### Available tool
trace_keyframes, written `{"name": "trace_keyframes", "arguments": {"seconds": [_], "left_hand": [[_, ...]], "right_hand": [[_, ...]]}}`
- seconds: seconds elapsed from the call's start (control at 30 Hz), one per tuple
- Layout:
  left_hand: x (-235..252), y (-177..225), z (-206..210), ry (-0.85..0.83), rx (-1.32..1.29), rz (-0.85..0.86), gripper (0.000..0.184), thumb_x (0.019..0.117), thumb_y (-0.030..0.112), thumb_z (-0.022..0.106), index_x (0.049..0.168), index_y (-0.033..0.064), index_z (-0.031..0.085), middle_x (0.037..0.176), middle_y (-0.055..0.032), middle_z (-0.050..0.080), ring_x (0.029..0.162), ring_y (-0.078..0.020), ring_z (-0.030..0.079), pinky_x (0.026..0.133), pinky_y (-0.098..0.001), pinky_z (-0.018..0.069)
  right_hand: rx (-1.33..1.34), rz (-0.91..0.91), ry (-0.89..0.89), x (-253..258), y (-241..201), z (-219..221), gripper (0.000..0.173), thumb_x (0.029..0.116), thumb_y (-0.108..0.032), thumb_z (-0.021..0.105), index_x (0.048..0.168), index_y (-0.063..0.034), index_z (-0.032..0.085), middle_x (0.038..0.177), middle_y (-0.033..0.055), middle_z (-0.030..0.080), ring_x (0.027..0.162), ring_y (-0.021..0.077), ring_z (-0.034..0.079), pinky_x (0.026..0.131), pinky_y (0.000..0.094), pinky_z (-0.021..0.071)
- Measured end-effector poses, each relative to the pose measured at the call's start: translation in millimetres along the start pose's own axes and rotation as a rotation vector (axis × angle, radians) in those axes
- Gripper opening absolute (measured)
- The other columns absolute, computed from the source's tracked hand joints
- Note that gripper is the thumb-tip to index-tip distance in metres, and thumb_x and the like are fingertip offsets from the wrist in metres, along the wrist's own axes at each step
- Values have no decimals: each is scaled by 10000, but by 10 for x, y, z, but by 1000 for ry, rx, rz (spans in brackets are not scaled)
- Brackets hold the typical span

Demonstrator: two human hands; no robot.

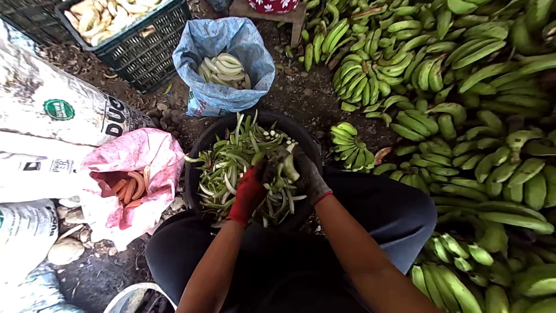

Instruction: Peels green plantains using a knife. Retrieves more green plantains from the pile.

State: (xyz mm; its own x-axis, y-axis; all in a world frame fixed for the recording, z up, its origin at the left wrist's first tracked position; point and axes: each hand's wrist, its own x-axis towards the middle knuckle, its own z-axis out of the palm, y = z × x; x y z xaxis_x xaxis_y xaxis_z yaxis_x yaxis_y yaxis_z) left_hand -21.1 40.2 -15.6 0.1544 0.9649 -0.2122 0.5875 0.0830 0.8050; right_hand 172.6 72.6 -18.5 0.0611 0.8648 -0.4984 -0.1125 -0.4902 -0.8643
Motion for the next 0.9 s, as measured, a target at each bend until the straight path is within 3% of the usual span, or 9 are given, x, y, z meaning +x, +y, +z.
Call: {"name": "trace_keyframes", "arguments": {"seconds": [0.1,0.23,0.4,0.47,0.53,0.57,0.63,0.8,0.9], "left_hand": [[-128,169,102,-74,-8,54,561,1029,544,435,1442,192,577,1261,-151,667,1098,-325,663,915,-597,518],[-153,186,89,-33,-7,58,590,1020,577,430,1435,186,585,1259,-146,669,1079,-315,668,899,-576,525],[-66,146,81,-35,40,-22,570,1044,570,388,1464,221,553,1218,-160,672,1057,-332,670,898,-576,530],[3,93,54,-33,48,-40,568,1055,565,376,1474,220,543,1232,-176,667,1072,-357,664,907,-602,519],[87,7,19,34,81,-23,571,1060,559,365,1472,208,548,1251,-201,656,1079,-390,659,894,-635,513],[134,-39,-11,78,107,-18,550,1068,531,368,1469,203,552,1260,-211,653,1071,-404,664,875,-649,518],[207,-104,-74,132,130,-41,522,1075,510,366,1464,217,555,1253,-211,650,1036,-411,667,832,-655,523],[115,-1,7,53,50,54,547,1067,528,371,1469,200,545,1287,-159,655,1109,-348,660,913,-620,519],[-17,104,127,10,86,120,563,1046,541,401,1439,177,575,1229,-153,679,1045,-338,682,870,-596,537]], "right_hand": [[-8,-126,160,-120,-176,86,572,1047,-608,371,1390,-188,553,1154,34,679,964,139,656,811,382,575],[-55,-240,346,-148,-257,211,680,989,-722,383,1532,-313,409,1391,50,604,1190,231,615,964,543,519],[-226,-249,406,-157,-271,297,757,957,-790,322,1557,-331,373,1405,85,603,1222,307,602,954,637,486],[-235,-222,273,-235,-250,276,662,1016,-689,357,1537,-286,422,1378,95,603,1183,273,602,930,577,506],[-143,-130,36,-254,-181,242,507,1065,-557,378,1392,-210,550,1148,28,651,957,121,619,807,369,549],[-109,-59,-96,-221,-117,222,476,1072,-523,388,1322,-167,581,1031,27,658,848,106,628,730,325,561],[-210,44,-254,-156,-14,181,473,1074,-453,444,1330,-84,592,1040,108,677,860,185,661,767,383,580],[-1,14,41,-33,21,134,471,1069,-483,430,1332,-123,579,1049,79,670,873,167,646,755,385,566],[76,-91,200,-65,-128,174,551,1066,-539,403,1464,-163,471,1264,76,633,1052,181,634,870,420,561]]}}
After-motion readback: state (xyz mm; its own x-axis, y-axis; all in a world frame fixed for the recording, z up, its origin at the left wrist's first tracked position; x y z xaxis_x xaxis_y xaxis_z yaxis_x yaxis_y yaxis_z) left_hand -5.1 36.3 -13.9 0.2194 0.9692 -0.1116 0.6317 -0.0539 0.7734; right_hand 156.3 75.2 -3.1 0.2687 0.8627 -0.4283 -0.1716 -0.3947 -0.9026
